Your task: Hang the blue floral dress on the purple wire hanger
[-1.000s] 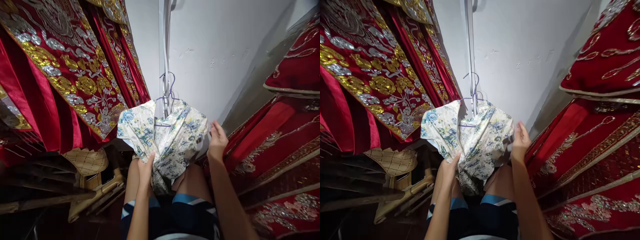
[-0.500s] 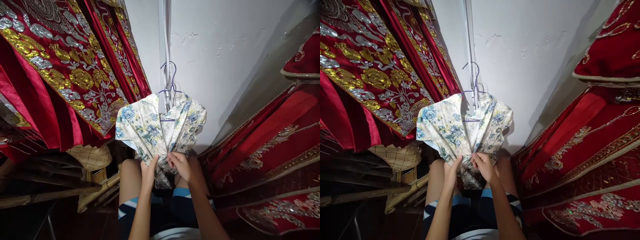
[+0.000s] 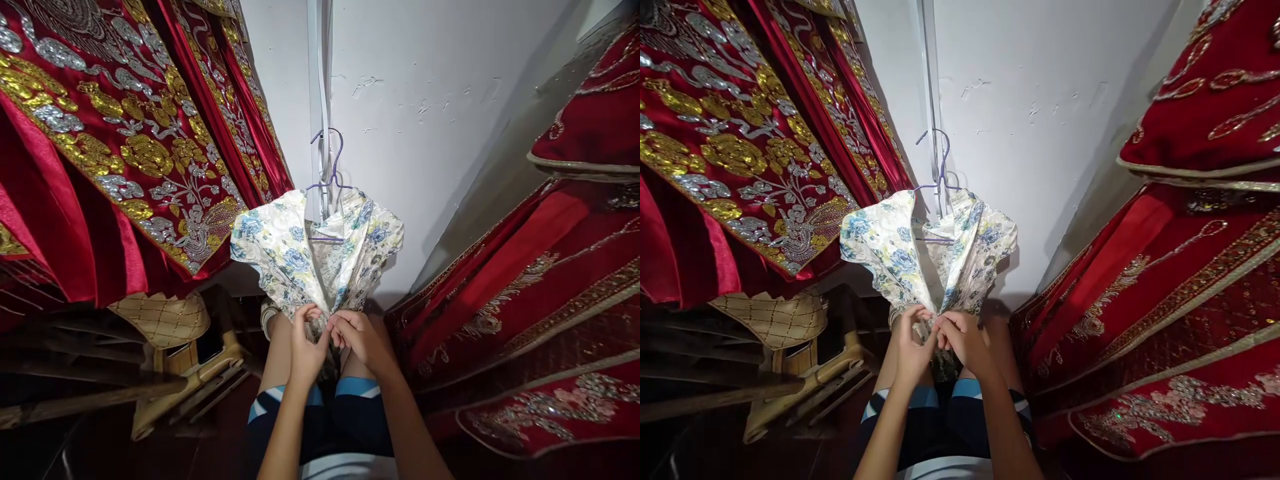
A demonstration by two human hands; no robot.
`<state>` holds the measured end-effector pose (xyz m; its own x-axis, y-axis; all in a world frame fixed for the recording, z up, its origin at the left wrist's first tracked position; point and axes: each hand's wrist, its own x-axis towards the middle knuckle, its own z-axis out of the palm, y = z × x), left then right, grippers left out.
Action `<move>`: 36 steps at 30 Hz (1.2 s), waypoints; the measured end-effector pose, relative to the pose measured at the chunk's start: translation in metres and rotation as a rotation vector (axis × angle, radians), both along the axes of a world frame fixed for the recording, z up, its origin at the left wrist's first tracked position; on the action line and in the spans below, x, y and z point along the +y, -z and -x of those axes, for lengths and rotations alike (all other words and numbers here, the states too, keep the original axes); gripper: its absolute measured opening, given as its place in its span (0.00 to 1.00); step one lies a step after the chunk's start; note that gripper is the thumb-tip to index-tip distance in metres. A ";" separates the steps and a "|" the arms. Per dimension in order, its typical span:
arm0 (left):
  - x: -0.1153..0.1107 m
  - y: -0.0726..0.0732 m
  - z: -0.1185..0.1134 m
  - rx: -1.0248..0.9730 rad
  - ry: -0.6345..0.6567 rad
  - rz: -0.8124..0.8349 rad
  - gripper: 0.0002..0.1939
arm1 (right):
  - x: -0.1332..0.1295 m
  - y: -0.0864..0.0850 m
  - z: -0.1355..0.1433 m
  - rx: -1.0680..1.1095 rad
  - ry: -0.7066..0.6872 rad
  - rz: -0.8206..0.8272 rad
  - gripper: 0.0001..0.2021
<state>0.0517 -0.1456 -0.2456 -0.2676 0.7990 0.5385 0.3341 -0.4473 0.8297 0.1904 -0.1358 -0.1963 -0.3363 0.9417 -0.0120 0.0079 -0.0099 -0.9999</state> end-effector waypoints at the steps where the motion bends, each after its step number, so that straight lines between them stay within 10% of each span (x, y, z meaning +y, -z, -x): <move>1: 0.002 -0.002 -0.009 -0.007 0.071 0.030 0.14 | 0.001 0.002 0.000 -0.004 -0.005 -0.004 0.13; 6: 0.010 -0.007 -0.028 0.034 0.229 0.162 0.06 | 0.030 -0.016 -0.012 -0.009 0.098 0.009 0.11; 15: 0.002 -0.009 -0.031 0.362 0.266 0.294 0.06 | 0.125 -0.172 -0.023 0.400 0.173 -0.077 0.09; 20: 0.019 -0.039 -0.007 0.308 0.343 0.269 0.02 | 0.102 -0.146 -0.008 0.313 0.173 -0.323 0.10; 26: 0.074 -0.153 0.014 0.270 0.120 -0.240 0.17 | 0.084 -0.137 -0.010 0.170 0.168 -0.376 0.11; 29: 0.101 -0.194 0.006 0.459 0.190 -0.407 0.09 | 0.089 -0.143 -0.012 0.130 0.161 -0.478 0.12; 36: 0.122 -0.217 0.025 0.402 -0.050 -0.511 0.09 | 0.105 -0.088 -0.017 -0.077 0.267 -0.451 0.12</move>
<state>0.0262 -0.0237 -0.0289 0.0038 0.4071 0.9134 0.6048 -0.7283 0.3222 0.2071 -0.0311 -0.1084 -0.0977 0.9118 0.3989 0.1375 0.4093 -0.9020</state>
